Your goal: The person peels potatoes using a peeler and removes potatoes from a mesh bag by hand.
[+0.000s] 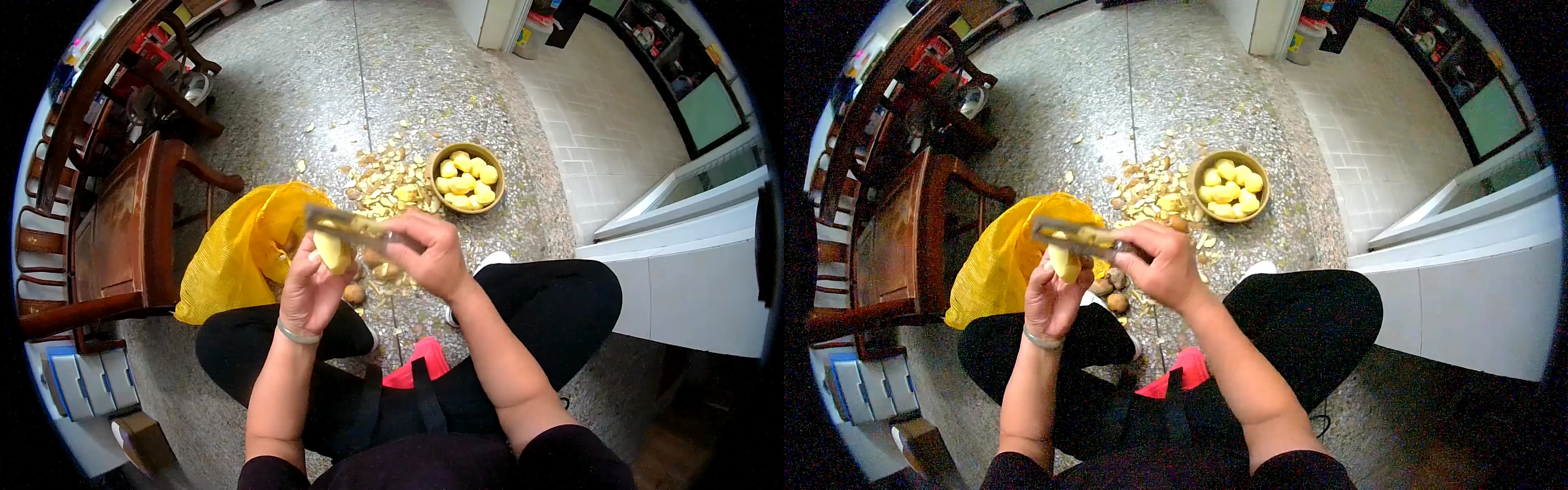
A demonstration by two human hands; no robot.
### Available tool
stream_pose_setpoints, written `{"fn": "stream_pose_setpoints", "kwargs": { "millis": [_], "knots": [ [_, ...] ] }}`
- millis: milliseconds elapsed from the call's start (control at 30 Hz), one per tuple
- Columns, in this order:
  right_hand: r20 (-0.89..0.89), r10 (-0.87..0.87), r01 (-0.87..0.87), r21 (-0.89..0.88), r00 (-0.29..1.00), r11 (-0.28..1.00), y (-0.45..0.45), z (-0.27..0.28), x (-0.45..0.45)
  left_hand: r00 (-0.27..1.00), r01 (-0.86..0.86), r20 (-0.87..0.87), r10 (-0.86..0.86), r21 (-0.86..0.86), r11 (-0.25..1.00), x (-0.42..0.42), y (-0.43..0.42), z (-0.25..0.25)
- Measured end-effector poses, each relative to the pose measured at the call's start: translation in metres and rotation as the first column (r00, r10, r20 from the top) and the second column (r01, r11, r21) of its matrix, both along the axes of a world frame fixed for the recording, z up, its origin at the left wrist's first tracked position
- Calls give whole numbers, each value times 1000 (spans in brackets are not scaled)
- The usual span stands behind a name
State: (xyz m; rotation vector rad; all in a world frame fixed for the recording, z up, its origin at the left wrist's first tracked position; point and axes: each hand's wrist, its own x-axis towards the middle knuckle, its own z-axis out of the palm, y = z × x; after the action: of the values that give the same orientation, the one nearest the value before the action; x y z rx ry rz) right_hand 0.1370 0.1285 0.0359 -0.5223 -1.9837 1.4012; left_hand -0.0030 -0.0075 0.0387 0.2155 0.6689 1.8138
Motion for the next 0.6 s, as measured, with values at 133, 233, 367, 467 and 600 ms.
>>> {"fn": "stream_pose_setpoints", "kwargs": {
  "millis": [133, 233, 367, 467, 600],
  "knots": [
    [-154, 7, 40, 298, 988, 954, -17, 6, -11, 996, -43, 83, 41, 24, 999, -2, -7, -14],
    [-36, -33, 33, 17, 999, 999, -5, -26, -14, 998, -35, 61, 34, 3, 999, -9, -8, -15],
    [52, -118, 121, -59, 992, 991, 3, -28, -8, 998, 49, 39, -52, 74, 996, -3, -4, -2],
    [-35, -70, 69, -18, 997, 997, -3, -6, -5, 997, 70, 22, -72, 92, 993, -5, -5, -12],
    [-145, 19, 26, 302, 989, 953, -13, 17, -8, 997, -70, 39, 73, -64, 995, -1, -7, -10]
  ]
}}
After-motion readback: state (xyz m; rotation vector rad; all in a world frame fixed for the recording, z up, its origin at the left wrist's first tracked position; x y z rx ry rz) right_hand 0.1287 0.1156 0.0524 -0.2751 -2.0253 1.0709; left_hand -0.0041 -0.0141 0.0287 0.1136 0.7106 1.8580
